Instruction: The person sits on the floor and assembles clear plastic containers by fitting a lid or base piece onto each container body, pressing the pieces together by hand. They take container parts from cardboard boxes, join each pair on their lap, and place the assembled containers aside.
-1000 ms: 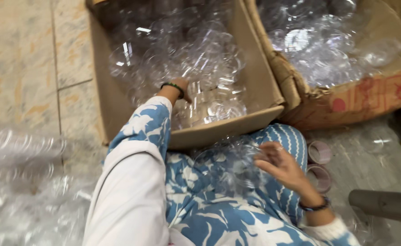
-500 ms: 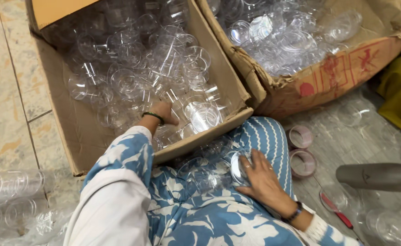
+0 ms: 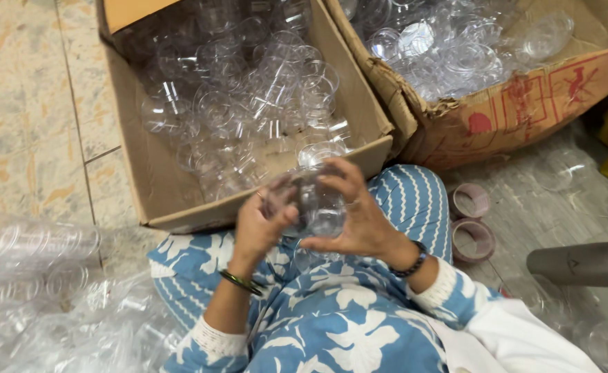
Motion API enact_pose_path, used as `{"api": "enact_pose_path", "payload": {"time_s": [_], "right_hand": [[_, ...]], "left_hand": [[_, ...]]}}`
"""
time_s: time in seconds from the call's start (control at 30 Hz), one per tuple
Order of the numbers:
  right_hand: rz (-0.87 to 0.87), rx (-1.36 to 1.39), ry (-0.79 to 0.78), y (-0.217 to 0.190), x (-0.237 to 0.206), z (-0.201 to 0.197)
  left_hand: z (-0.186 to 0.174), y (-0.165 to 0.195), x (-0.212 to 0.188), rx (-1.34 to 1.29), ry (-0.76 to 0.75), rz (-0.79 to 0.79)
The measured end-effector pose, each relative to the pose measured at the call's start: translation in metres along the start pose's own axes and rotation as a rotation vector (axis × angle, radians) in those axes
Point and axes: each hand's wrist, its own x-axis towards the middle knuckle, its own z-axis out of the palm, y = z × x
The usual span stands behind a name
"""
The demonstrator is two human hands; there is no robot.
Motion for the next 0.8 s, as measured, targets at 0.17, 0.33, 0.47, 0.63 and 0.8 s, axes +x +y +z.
{"api": "enact_pose_path", "payload": {"time_s": [0.17, 0.33, 0.47, 0.63, 0.8], "right_hand": [[-0.035, 0.112, 0.020, -0.027, -0.002, 0.023], [-0.045, 0.048, 0.052, -0.035, -0.014, 0.020], [-0.037, 0.022, 0.038, -0.034, -0.020, 0.014], [-0.026, 0.089, 0.015, -0.033, -0.021, 0.009], [-0.026, 0.099, -0.009, -0.034, -0.022, 0.009]], "left_hand": [[0.015, 0.020, -0.038, -0.193, -0.057, 0.173], [0.030, 0.025, -0.047, -0.117, 0.086, 0.110], [0.042, 0.023, -0.048, -0.054, 0.106, 0.119], [0.044, 0.027, -0.051, -0.003, 0.093, 0.078], [0.042, 0.031, -0.057, -0.013, 0.088, 0.069]]}}
